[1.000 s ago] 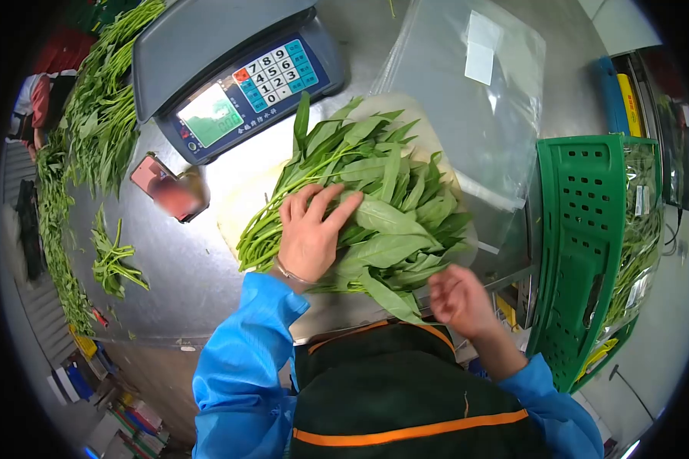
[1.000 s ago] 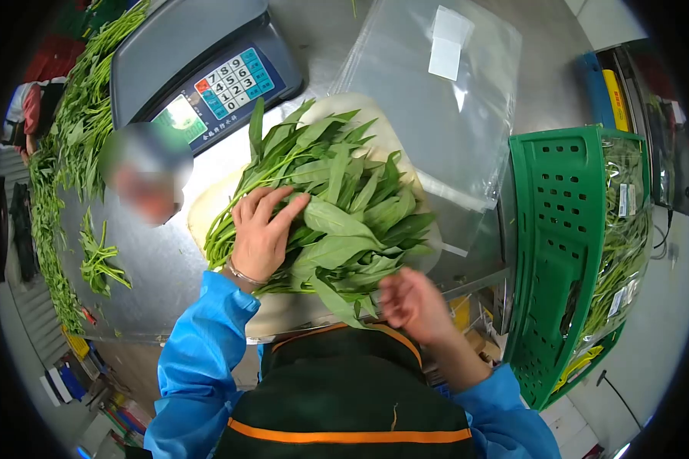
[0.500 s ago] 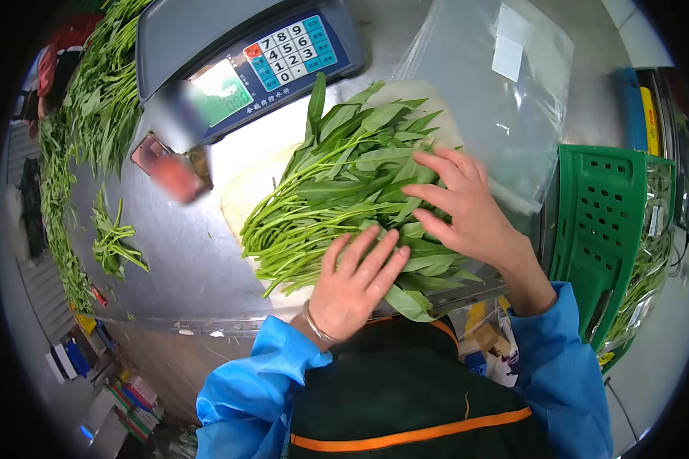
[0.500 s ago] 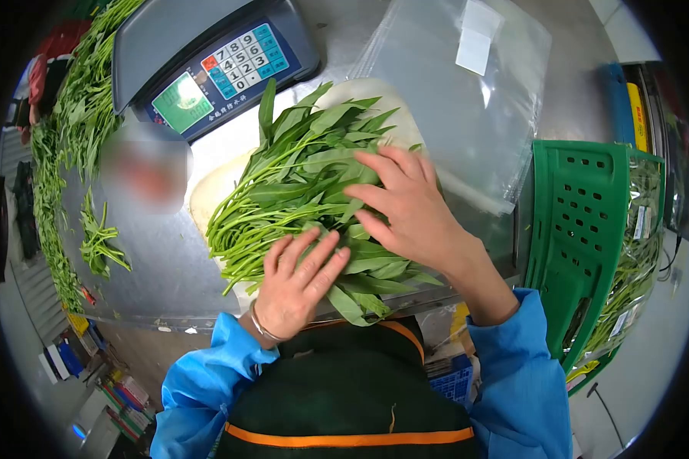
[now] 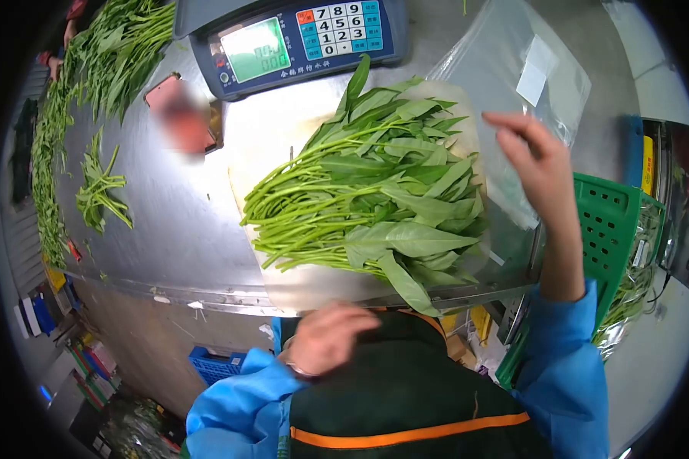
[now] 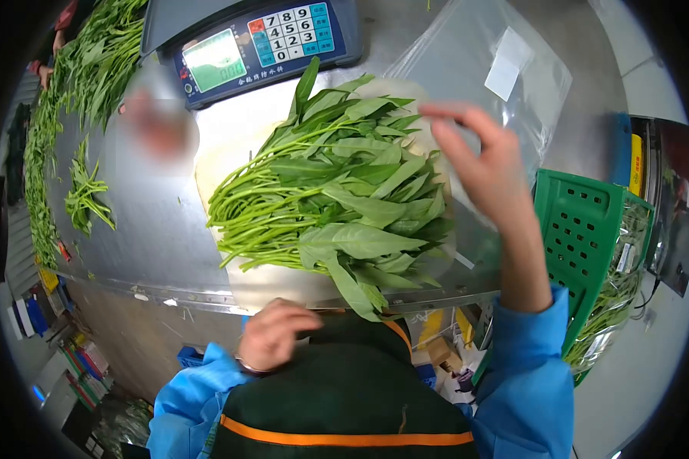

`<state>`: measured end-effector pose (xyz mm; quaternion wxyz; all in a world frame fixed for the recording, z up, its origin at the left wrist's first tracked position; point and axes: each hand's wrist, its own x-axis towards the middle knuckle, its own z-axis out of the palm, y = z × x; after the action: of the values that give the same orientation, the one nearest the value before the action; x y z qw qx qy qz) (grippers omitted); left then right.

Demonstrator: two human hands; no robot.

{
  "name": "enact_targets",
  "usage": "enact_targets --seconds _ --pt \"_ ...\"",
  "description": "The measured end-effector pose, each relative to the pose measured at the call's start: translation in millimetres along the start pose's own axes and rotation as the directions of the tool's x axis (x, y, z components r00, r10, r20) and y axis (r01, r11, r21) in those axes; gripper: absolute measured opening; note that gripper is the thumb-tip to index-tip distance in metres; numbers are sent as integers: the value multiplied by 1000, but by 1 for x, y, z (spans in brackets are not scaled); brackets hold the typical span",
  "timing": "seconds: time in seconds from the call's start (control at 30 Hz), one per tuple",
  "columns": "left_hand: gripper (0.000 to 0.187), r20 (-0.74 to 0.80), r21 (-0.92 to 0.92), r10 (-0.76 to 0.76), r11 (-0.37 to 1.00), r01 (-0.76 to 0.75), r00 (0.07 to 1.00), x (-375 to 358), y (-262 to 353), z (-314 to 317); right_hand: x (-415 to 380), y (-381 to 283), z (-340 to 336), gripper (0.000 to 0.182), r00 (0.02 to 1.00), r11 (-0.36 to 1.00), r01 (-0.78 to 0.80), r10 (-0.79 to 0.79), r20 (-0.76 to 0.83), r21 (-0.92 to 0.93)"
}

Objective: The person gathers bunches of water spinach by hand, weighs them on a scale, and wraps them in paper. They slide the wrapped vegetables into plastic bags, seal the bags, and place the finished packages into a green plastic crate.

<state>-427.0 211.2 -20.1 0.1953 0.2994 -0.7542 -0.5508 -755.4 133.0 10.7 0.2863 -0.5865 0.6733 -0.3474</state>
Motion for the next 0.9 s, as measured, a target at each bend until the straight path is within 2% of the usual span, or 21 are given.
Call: enact_targets --seconds 0.03,0.07,0.1,0.13,0.17,0.2,0.23,0.27,0.3,0.33,0.4,0.47,0.5,0.53,0.6,0.67,0.73,0.77,0.8,0.87,0.9 --pt "37 -37 -124 -328 939 321 944 -22 2 -1 14 -9 -1 21 999 999 39 -39 -4 -2" --pt "35 133 -444 -774 512 735 620 -40 2 -1 32 -18 1 23 987 987 155 -156 45 29" --pt "36 238 -621 -850 238 747 469 -51 -4 -2 49 -26 9 26 960 963 260 -265 91 65" --pt "38 371 -733 -870 -59 678 325 -59 -13 0 64 -34 23 30 936 955 291 -297 188 59" --pt "38 377 -733 -867 -64 677 326 -65 -23 2 82 -43 42 35 901 943 327 -329 281 55" --pt "41 535 -788 -760 -290 544 370 -71 -34 4 102 -45 65 42 845 930 368 -340 413 11" --pt "45 650 -760 -619 -513 399 441 -72 -40 7 117 -42 91 46 780 900 434 -357 513 -34" --pt "45 651 -759 -616 -516 397 443 -68 -37 11 130 -32 117 45 719 834 540 -384 579 -117" --pt "46 619 -785 -623 -515 344 479 -59 -32 19 138 -31 134 50 694 806 535 -249 676 -252" --pt "46 585 -807 -631 -515 289 510 -52 -28 26 141 -28 143 50 690 807 535 -247 680 -250" --pt "46 524 -841 -661 -499 207 537 -46 -31 40 148 -24 160 60 579 702 560 48 814 -440" --pt "44 360 -914 -713 -400 74 602 -52 -50 58 150 -30 162 70 441 767 494 187 878 -411" --pt "44 356 -915 -736 -401 53 576 -50 -53 60 149 -22 168 75 446 765 527 122 887 -370" --pt "44 332 -919 -742 -393 22 582 -44 -57 63 149 -30 166 79 408 774 509 168 898 -376" --pt "41 218 -952 -717 -306 -18 662 -33 -65 73 144 -45 165 83 323 763 523 236 917 -381" --pt "38 160 -961 -706 -272 -56 690 -23 -76 81 137 -35 171 82 220 821 481 227 949 -308" --pt "37 140 -972 -722 -229 -42 677 -7 -78 80 115 -17 169 81 250 846 489 98 963 -213" --pt "35 91 -985 -706 -170 -43 703 0 -69 74 100 -20 163 78 359 810 521 80 930 -270" --pt "35 77 -984 -703 -168 -60 707 9 -60 66 81 -25 157 76 459 775 541 54 887 -327" --pt "36 53 -992 -681 -119 -39 730 27 -48 49 56 -40 148 71 500 778 493 113 859 -389" --pt "42 95 -993 -745 -116 11 660 36 -45 44 49 -46 143 70 530 793 470 99 842 -389"
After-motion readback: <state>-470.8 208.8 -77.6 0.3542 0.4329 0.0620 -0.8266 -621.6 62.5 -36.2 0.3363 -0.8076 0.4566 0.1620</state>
